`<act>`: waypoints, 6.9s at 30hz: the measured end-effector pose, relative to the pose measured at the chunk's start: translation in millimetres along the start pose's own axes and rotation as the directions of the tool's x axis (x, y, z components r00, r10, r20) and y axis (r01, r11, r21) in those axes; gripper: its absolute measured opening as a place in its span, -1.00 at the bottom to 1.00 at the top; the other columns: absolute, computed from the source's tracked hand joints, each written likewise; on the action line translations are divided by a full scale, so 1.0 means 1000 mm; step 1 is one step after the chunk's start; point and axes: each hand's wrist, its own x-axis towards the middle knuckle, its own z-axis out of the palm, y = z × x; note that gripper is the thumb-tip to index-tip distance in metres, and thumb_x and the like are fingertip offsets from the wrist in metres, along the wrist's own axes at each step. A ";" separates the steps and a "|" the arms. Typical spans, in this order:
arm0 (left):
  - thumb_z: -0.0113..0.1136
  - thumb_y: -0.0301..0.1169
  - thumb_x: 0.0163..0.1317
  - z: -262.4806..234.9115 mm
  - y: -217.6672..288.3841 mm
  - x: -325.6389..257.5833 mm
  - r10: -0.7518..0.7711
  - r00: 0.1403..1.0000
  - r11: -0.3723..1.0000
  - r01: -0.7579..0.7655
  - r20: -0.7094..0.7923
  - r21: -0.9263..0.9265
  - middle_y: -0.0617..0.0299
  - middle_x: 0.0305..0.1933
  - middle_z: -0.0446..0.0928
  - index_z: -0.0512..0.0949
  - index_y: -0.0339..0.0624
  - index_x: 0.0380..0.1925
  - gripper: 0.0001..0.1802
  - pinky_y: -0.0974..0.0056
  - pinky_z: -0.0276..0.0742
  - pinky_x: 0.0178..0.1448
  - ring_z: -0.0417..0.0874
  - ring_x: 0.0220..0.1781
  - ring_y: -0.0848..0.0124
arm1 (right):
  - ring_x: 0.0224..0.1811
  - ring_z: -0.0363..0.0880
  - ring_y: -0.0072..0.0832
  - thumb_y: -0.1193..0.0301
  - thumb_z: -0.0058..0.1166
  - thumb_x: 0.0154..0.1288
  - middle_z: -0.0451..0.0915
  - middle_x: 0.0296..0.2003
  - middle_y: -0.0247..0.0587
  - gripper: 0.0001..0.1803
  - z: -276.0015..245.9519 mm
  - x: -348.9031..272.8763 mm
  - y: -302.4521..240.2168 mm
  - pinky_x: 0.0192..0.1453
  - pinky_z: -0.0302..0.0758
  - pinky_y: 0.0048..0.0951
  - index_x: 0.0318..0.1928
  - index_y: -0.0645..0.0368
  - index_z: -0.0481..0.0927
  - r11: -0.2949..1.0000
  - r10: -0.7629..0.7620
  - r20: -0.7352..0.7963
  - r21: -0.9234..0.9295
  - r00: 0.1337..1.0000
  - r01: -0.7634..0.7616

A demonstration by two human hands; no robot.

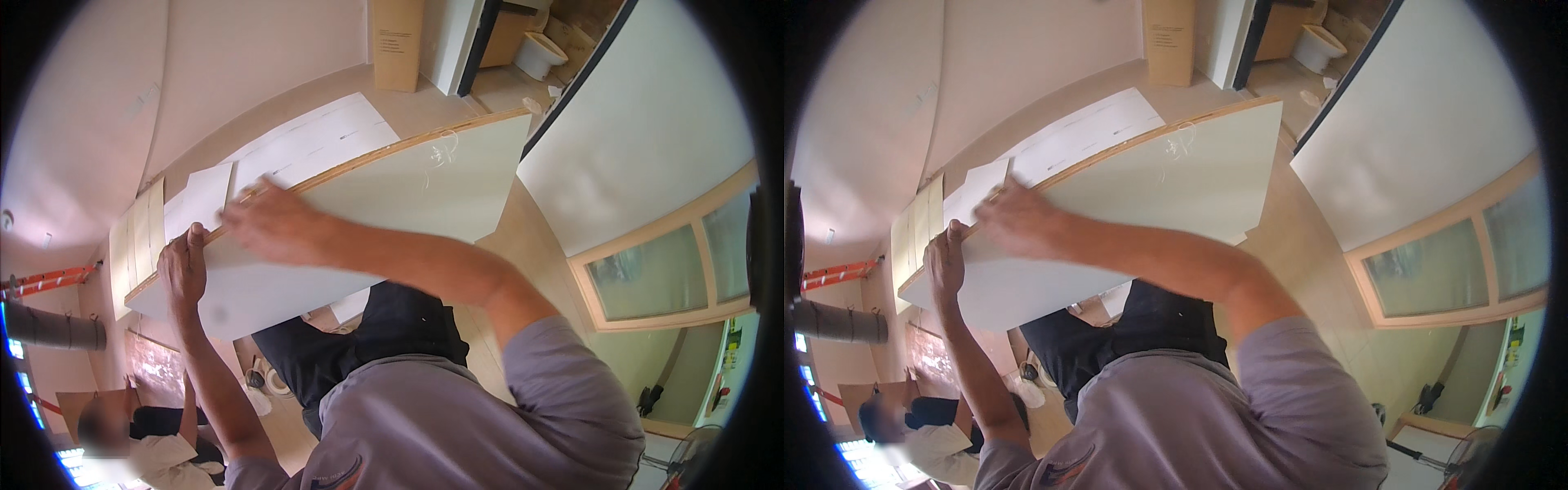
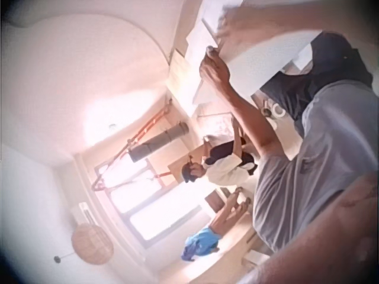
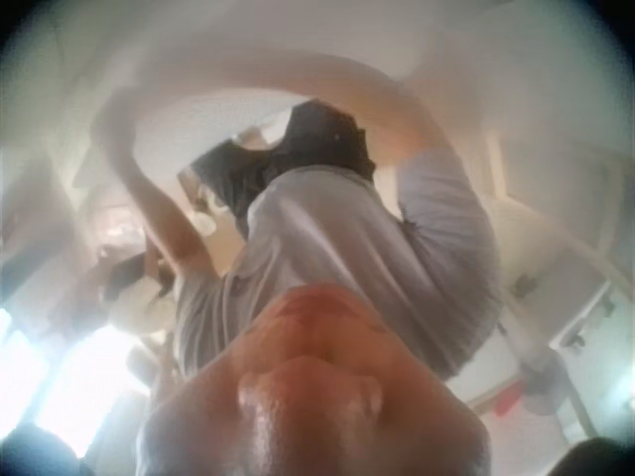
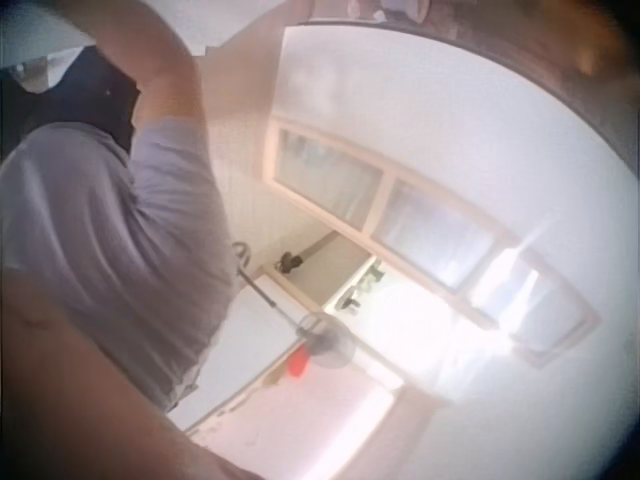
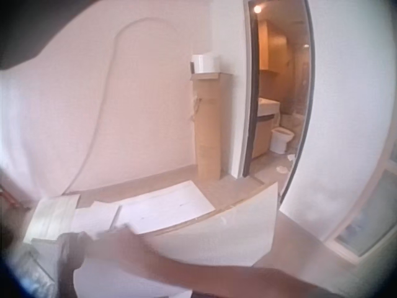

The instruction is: The person is assembling a piece of furniture by attaching wooden trim to a white panel using a hand plane. They repeatedly smooth the edges and inspect the fit while seated on the floor.

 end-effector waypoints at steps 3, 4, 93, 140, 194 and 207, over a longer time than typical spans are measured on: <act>-0.16 0.03 0.67 -0.006 0.006 -0.001 0.008 0.999 0.999 -0.011 0.051 0.052 -0.16 -0.43 0.63 0.65 -0.28 -0.36 -0.35 -0.09 0.50 -0.15 0.66 -0.30 -0.16 | 0.40 0.55 -0.19 0.13 0.08 0.55 0.67 0.21 -0.09 -0.44 -0.041 -0.073 0.049 0.44 0.35 0.05 0.45 0.05 0.49 0.982 0.142 0.047 -0.135 0.989 -0.135; -0.16 0.02 0.67 -0.007 0.002 -0.003 0.017 1.000 0.999 -0.018 0.023 0.046 -0.15 -0.43 0.62 0.64 -0.28 -0.36 -0.36 -0.09 0.50 -0.15 0.65 -0.31 -0.16 | 0.45 0.51 -0.21 0.13 0.10 0.56 0.64 0.28 -0.15 -0.42 -0.049 -0.094 0.066 0.49 0.31 0.05 0.48 0.01 0.47 0.974 0.182 0.009 -0.140 0.983 -0.179; 0.27 -0.41 0.46 -0.015 -0.114 -0.079 0.164 0.862 0.987 -0.145 -0.480 0.077 0.09 0.20 0.74 0.73 -0.17 0.13 -0.71 -0.09 0.20 0.64 0.65 0.39 0.12 | 0.23 0.64 -0.27 0.43 0.37 0.30 0.72 0.15 -0.27 -0.55 -0.074 -0.162 0.061 0.42 0.46 -0.11 0.20 0.14 0.69 0.959 0.205 -0.332 -0.119 0.921 -0.257; 0.31 0.00 0.49 0.176 -0.178 -0.315 -0.696 0.642 0.159 0.575 0.322 -0.802 0.11 0.26 0.56 0.41 -0.27 0.43 -0.27 0.25 0.57 0.10 0.61 0.18 0.40 | -0.15 0.66 0.15 -0.17 0.12 0.52 0.71 -0.20 0.16 -0.39 -0.022 -0.054 0.073 -0.04 0.57 -0.11 0.00 0.20 0.66 0.959 0.282 0.182 -0.092 0.942 -0.269; 0.26 0.05 0.28 0.470 -0.460 -0.354 -0.788 0.221 0.418 0.877 0.575 0.237 -0.15 0.52 0.30 0.50 0.07 0.37 -0.31 -0.35 0.26 0.54 0.18 0.58 -0.29 | 0.34 0.43 -0.15 -0.25 0.35 0.24 0.45 0.30 0.06 0.12 -0.050 -0.085 0.295 0.44 0.37 -0.07 0.47 0.42 0.32 0.747 0.640 0.329 -0.056 0.695 -0.662; 0.22 -0.23 0.31 0.533 -0.525 -0.384 -0.731 0.350 0.540 0.822 0.586 0.183 -0.09 0.37 0.58 0.45 0.23 0.45 -0.34 -0.13 0.54 0.38 0.59 0.39 -0.11 | 0.26 0.47 -0.21 -0.47 0.38 0.04 0.47 0.25 -0.02 0.25 0.000 -0.088 0.339 0.38 0.40 -0.10 0.38 0.39 0.40 0.697 0.662 0.292 0.098 0.690 -0.710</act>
